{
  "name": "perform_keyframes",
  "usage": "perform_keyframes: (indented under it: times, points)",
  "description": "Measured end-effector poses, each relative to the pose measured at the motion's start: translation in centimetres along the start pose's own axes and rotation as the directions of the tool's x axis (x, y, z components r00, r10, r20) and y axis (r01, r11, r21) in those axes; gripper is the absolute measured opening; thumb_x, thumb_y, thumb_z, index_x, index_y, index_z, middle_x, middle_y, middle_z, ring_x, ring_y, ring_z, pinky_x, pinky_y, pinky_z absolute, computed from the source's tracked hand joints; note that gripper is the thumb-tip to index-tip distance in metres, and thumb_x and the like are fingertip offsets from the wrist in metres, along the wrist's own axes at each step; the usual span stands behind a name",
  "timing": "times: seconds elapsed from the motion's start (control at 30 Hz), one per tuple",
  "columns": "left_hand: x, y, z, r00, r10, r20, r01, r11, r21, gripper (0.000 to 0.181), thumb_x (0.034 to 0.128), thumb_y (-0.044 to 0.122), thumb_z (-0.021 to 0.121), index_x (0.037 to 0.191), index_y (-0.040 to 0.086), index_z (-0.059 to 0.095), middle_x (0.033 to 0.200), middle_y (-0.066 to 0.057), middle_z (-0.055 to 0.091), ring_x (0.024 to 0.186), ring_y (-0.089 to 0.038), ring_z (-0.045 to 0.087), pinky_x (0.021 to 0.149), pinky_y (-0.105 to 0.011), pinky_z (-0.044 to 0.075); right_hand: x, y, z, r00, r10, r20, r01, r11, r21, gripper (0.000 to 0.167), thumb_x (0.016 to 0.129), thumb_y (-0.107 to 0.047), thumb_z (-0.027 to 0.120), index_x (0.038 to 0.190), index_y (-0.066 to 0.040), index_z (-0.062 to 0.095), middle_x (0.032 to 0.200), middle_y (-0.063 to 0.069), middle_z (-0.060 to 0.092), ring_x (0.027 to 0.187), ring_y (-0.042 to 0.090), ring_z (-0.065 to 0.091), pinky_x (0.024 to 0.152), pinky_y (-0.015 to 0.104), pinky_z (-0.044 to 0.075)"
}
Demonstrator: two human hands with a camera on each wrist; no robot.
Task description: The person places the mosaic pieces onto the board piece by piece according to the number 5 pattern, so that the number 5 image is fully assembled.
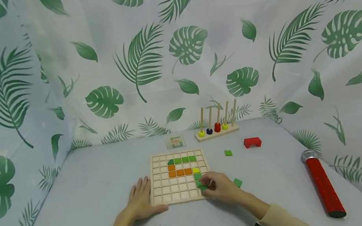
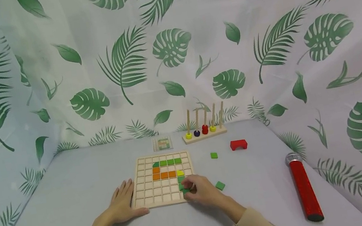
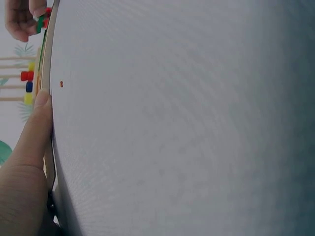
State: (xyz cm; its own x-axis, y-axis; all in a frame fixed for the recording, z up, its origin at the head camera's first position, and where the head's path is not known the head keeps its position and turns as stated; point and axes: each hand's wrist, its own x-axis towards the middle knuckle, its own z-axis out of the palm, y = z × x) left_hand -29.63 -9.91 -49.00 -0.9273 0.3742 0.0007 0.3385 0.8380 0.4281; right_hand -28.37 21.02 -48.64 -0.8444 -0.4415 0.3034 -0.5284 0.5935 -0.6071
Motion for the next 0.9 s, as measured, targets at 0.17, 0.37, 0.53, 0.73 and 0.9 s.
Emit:
perform_keyframes:
  times: [0.17,0.37,0.53,0.73,0.9]
  points:
    - [-0.1,-0.3,0.4,1.000,-0.002,0.009,0.002,1.000,0.012,0.117,0.0704,0.069,0.066,0.147,-0.007,0.019,0.153,-0.024,0.016,0.141,-0.040,0.007,0.112,-0.054,0.005,-0.4,0.0,0.8,1.000,0.024,0.002,-0.024,1.000,-0.010,0.028,0.080,-0.006,0.073,0.107,-0.006,0.063,0.092,-0.004,0.061,0.083,0.010,0.055,0.070,0.023,0.051]
    - [-0.2,-0.4,0.6,1.000,-0.005,0.008,0.005,1.000,0.005,0.118,0.0703,0.069,0.067,0.147,-0.007,0.019,0.153,-0.024,0.016,0.141,-0.040,0.007,0.112,-0.054,0.005,-0.3,-0.1,1.4,0.999,0.040,-0.004,-0.040,0.999,-0.022,0.030,0.081,-0.008,0.074,0.109,-0.009,0.063,0.096,-0.006,0.061,0.088,0.008,0.057,0.075,0.024,0.051]
    - [-0.2,-0.3,0.4,1.000,0.003,0.010,-0.003,1.000,-0.001,0.117,0.0707,0.068,0.067,0.147,-0.007,0.019,0.153,-0.024,0.016,0.141,-0.040,0.008,0.112,-0.054,0.006,-0.2,-0.4,1.3,0.998,0.055,0.003,-0.055,0.998,-0.013,0.032,0.080,-0.006,0.074,0.110,-0.008,0.063,0.098,-0.004,0.061,0.089,0.011,0.057,0.076,0.025,0.051]
    - [-0.2,-0.2,0.2,1.000,0.004,0.003,-0.004,1.000,0.007,0.117,0.0712,0.068,0.067,0.147,-0.007,0.019,0.153,-0.024,0.016,0.141,-0.040,0.007,0.112,-0.054,0.005,-0.1,-0.4,1.1,0.999,0.048,-0.015,-0.049,0.999,-0.023,0.033,0.080,-0.006,0.074,0.110,-0.008,0.062,0.095,-0.004,0.062,0.088,0.010,0.057,0.074,0.025,0.051]
    - [-0.1,-0.2,0.0,1.000,0.005,0.004,-0.005,1.000,0.001,0.117,0.0708,0.068,0.067,0.147,-0.008,0.019,0.153,-0.024,0.016,0.141,-0.040,0.007,0.112,-0.054,0.005,0.2,-0.4,0.7,0.999,0.027,-0.032,-0.027,1.000,-0.010,0.033,0.079,-0.004,0.073,0.111,-0.007,0.062,0.094,-0.003,0.062,0.085,0.012,0.056,0.071,0.025,0.050]
